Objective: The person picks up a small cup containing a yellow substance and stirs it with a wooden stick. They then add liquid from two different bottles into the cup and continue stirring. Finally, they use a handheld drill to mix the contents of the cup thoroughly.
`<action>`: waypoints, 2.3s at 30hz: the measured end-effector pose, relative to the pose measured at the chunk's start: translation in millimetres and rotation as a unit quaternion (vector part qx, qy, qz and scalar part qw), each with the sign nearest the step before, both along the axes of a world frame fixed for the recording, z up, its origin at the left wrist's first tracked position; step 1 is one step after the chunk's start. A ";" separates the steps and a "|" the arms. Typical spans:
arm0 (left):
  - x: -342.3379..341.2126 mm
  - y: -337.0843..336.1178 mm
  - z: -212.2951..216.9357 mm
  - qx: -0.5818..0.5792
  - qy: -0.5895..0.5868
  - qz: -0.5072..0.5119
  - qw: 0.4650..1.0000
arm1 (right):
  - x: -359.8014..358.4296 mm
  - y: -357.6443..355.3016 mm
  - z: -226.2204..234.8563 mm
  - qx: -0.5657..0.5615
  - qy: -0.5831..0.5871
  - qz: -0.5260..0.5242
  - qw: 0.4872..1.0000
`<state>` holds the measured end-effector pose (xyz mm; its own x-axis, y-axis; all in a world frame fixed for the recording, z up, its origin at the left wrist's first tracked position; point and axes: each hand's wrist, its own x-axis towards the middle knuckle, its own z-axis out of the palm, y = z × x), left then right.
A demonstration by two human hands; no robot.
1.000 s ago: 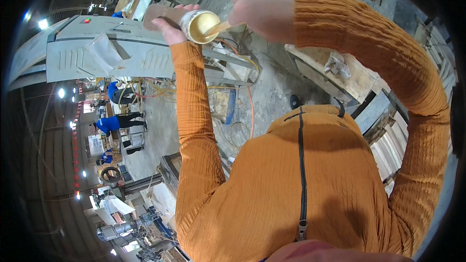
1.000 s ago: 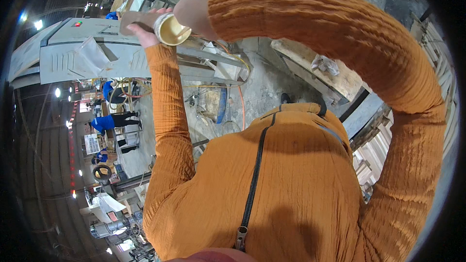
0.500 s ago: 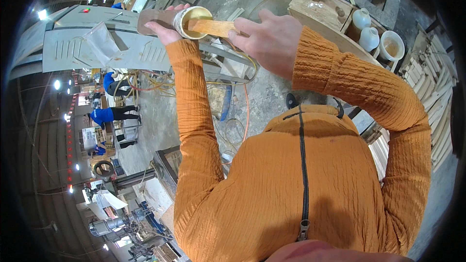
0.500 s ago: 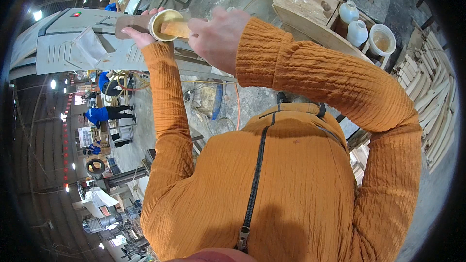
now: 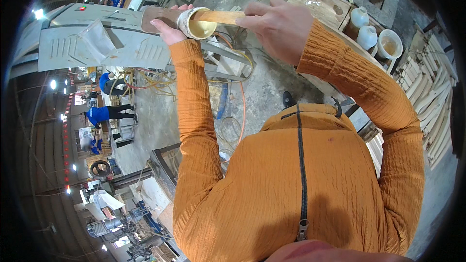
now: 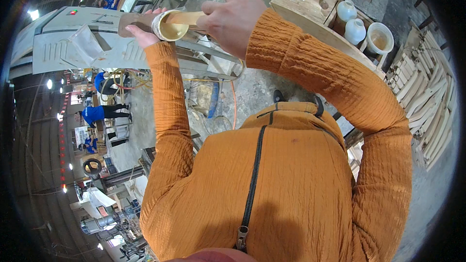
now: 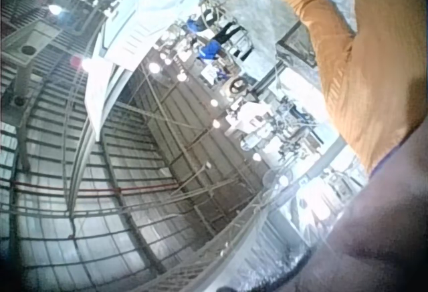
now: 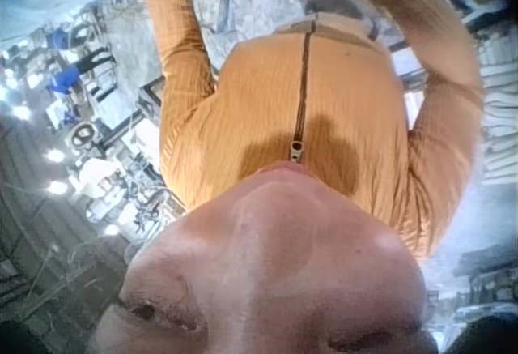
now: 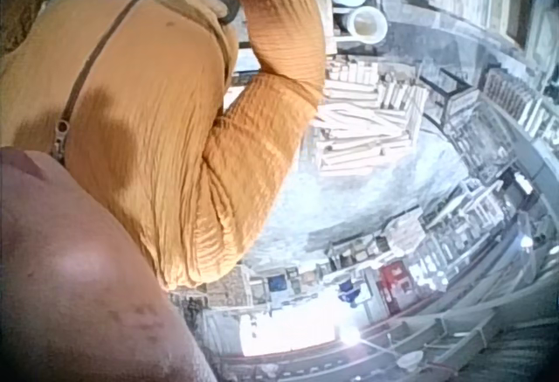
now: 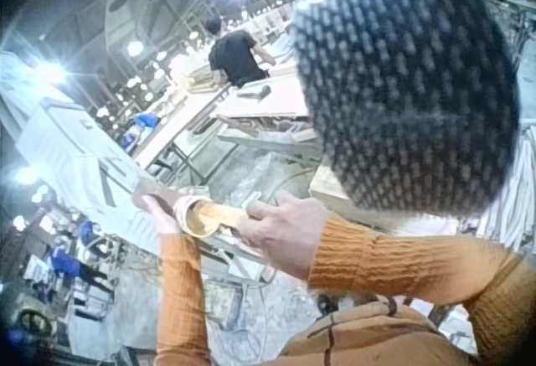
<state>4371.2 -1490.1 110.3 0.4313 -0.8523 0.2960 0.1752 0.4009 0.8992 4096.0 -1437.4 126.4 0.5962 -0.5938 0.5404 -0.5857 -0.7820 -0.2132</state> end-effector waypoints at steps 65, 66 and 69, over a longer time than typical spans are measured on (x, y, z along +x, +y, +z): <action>14.4 10.2 -17.7 -0.007 -0.058 -0.068 0.996 | 0.5 -14.3 -21.7 0.179 -0.043 0.132 0.974; 17.7 10.2 -19.3 -0.016 -0.052 -0.078 0.996 | -1.1 -16.8 -22.0 0.183 -0.050 0.145 0.971; 10.1 8.0 -15.3 -0.029 -0.046 -0.075 0.996 | -12.8 -24.6 -17.6 0.162 -0.091 0.171 0.967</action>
<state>4381.3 -1482.1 95.0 0.2683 -0.8856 0.3791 0.1548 0.4281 0.8904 4083.3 -1462.0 108.8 0.7006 -0.5343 0.4730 -0.2335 -0.7980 -0.5555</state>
